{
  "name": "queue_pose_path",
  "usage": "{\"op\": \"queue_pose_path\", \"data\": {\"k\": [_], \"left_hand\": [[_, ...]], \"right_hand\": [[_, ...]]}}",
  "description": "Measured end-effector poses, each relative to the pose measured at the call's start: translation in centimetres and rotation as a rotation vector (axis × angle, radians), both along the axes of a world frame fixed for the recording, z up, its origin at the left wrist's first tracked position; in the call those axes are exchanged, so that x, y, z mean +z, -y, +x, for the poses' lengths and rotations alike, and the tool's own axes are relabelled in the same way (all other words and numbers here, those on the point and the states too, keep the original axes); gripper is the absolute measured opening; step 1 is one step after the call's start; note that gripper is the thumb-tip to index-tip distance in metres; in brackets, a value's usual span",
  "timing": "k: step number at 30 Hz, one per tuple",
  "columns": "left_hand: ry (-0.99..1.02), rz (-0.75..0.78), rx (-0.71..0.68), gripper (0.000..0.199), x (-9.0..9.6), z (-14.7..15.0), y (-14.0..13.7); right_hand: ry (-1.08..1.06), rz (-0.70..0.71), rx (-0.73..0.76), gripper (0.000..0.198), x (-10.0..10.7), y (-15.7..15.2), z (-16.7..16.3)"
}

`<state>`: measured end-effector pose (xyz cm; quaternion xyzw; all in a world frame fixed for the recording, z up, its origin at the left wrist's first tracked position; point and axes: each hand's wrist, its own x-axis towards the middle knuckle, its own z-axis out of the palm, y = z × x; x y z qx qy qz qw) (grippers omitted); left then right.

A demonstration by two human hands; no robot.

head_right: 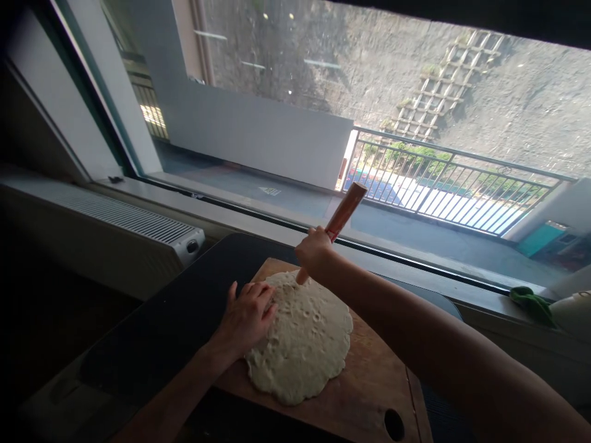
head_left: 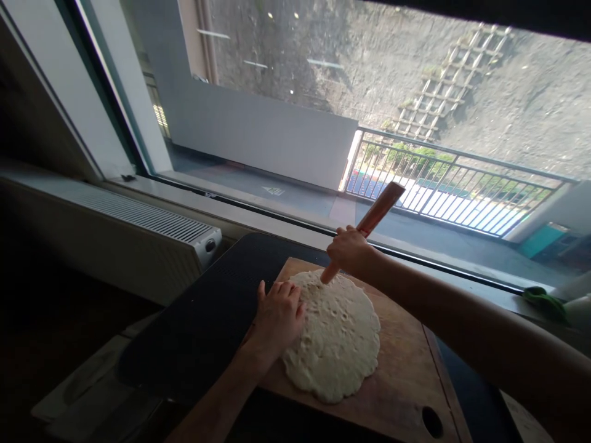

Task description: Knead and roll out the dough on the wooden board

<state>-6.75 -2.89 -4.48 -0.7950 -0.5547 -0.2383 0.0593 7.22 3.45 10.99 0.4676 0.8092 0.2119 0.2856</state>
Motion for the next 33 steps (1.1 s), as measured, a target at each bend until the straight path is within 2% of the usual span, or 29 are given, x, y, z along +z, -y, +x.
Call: {"op": "queue_pose_path", "data": {"k": [3, 6, 12, 17, 22, 33], "left_hand": [[-0.003, 0.007, -0.019, 0.03, 0.1, -0.1, -0.5], [-0.004, 0.021, -0.031, 0.031, -0.1, -0.1, -0.6], [0.022, 0.036, -0.051, 0.032, -0.6, -0.2, -0.4], [0.033, 0.035, -0.054, 0.031, -0.6, -0.2, -0.5], [0.027, 0.035, -0.059, 0.032, -0.7, -0.2, -0.5], [0.001, 0.031, -0.062, 0.033, -0.9, -0.1, -0.7]], "right_hand": [[0.0, 0.018, 0.036, 0.023, -0.4, -0.3, -1.5], [-0.007, 0.041, 0.091, 0.02, -1.0, -0.5, -2.3], [0.054, 0.03, -0.038, 0.019, -0.2, -1.1, -0.1], [0.031, 0.042, -0.054, 0.018, -0.9, -1.5, 1.6], [0.05, 0.021, -0.072, 0.025, -1.1, -2.4, 1.8], [0.043, 0.081, -0.037, 0.023, -1.4, -2.0, 1.1]]}}
